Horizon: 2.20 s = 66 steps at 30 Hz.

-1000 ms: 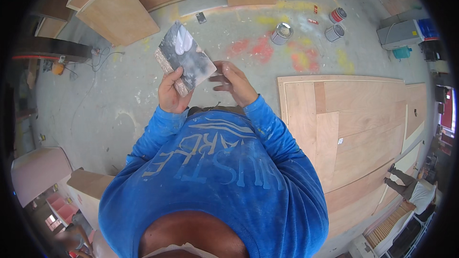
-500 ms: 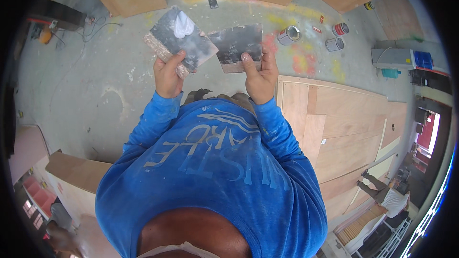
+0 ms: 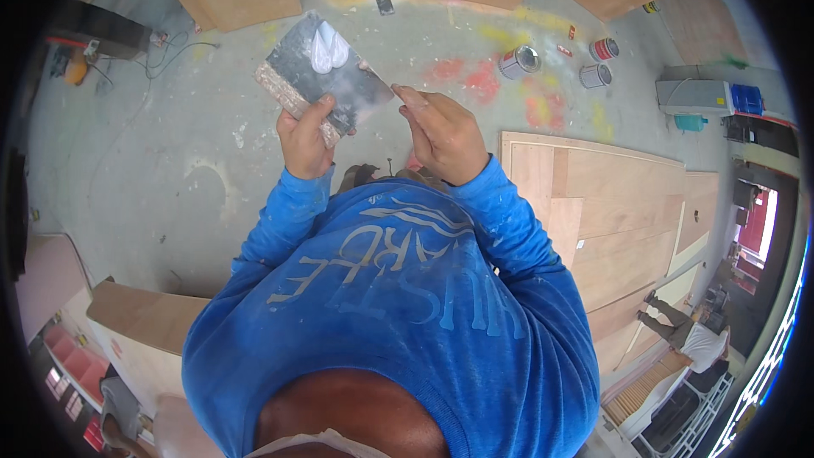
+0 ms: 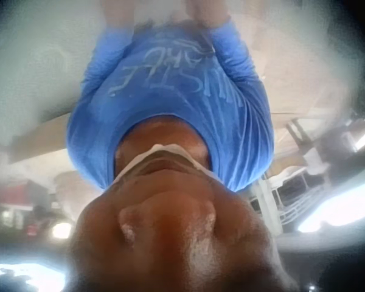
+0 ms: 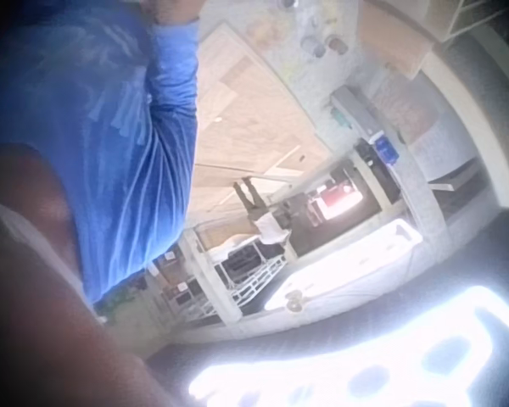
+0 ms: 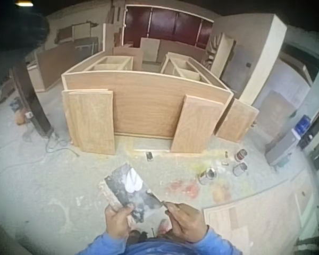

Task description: The person mixes putty on putty knives and applies it along the surfaces and edges of wooden furniture panels.

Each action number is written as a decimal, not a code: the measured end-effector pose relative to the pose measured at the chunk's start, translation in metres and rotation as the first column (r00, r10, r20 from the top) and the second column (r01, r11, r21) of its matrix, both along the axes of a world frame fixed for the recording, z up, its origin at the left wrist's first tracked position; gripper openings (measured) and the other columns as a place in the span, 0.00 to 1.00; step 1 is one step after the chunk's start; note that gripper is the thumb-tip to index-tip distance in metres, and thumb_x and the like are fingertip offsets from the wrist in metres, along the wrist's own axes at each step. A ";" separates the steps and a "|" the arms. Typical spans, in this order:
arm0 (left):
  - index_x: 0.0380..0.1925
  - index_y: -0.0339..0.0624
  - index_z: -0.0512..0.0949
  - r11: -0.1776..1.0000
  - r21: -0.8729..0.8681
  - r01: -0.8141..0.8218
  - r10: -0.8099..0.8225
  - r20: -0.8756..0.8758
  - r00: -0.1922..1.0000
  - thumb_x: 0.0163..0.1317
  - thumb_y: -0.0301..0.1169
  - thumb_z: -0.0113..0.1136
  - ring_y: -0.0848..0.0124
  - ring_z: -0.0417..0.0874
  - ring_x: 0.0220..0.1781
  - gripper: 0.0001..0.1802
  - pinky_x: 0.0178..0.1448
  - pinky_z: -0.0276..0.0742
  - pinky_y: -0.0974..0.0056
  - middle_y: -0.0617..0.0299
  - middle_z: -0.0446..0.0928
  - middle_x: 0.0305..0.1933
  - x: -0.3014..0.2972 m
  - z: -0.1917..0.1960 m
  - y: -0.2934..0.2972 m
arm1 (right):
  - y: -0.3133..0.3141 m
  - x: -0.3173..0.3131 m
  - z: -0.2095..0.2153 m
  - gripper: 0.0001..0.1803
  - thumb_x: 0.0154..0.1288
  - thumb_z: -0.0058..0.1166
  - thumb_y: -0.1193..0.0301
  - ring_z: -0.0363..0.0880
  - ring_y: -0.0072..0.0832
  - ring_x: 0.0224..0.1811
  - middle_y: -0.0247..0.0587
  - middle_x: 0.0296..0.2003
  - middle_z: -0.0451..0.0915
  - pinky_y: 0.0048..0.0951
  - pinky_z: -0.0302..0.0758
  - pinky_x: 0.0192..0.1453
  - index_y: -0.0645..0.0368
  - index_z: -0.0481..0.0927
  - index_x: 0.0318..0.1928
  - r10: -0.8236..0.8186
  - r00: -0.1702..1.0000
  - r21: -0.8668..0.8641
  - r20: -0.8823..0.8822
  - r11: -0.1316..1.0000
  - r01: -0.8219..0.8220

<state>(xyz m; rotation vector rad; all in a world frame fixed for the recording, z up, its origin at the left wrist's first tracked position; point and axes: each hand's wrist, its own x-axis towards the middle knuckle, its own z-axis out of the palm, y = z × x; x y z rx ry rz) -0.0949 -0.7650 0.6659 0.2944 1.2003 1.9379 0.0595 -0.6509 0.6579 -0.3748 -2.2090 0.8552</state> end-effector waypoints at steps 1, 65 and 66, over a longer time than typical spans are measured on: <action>0.46 0.32 0.67 1.000 0.019 -0.020 0.020 0.012 1.000 0.55 0.22 0.51 0.64 0.80 0.32 0.17 0.23 0.76 0.63 0.53 0.76 0.39 -0.002 0.001 -0.004 | -0.001 -0.004 -0.005 0.17 0.52 0.51 0.84 0.76 0.43 0.26 0.51 0.28 0.77 0.30 0.74 0.31 0.64 0.74 0.45 0.028 0.996 0.005 0.087 1.000 -0.029; 0.48 0.32 0.69 0.962 0.160 0.220 -0.205 -0.105 0.973 0.63 0.30 0.47 0.66 0.78 0.41 0.16 0.39 0.77 0.60 0.53 0.75 0.44 0.012 -0.034 0.017 | -0.017 0.074 -0.026 0.23 0.54 0.53 0.78 0.77 0.31 0.33 0.41 0.39 0.78 0.32 0.74 0.38 0.57 0.72 0.53 -0.390 0.911 -0.197 0.131 0.891 0.410; 0.47 0.30 0.70 0.978 0.099 0.183 -0.172 -0.111 0.979 0.63 0.30 0.47 0.65 0.77 0.43 0.16 0.42 0.76 0.59 0.52 0.74 0.45 0.010 -0.040 0.020 | -0.015 0.077 -0.031 0.24 0.55 0.54 0.77 0.77 0.26 0.32 0.38 0.40 0.78 0.30 0.75 0.36 0.58 0.70 0.55 -0.434 0.893 -0.344 0.121 0.825 0.448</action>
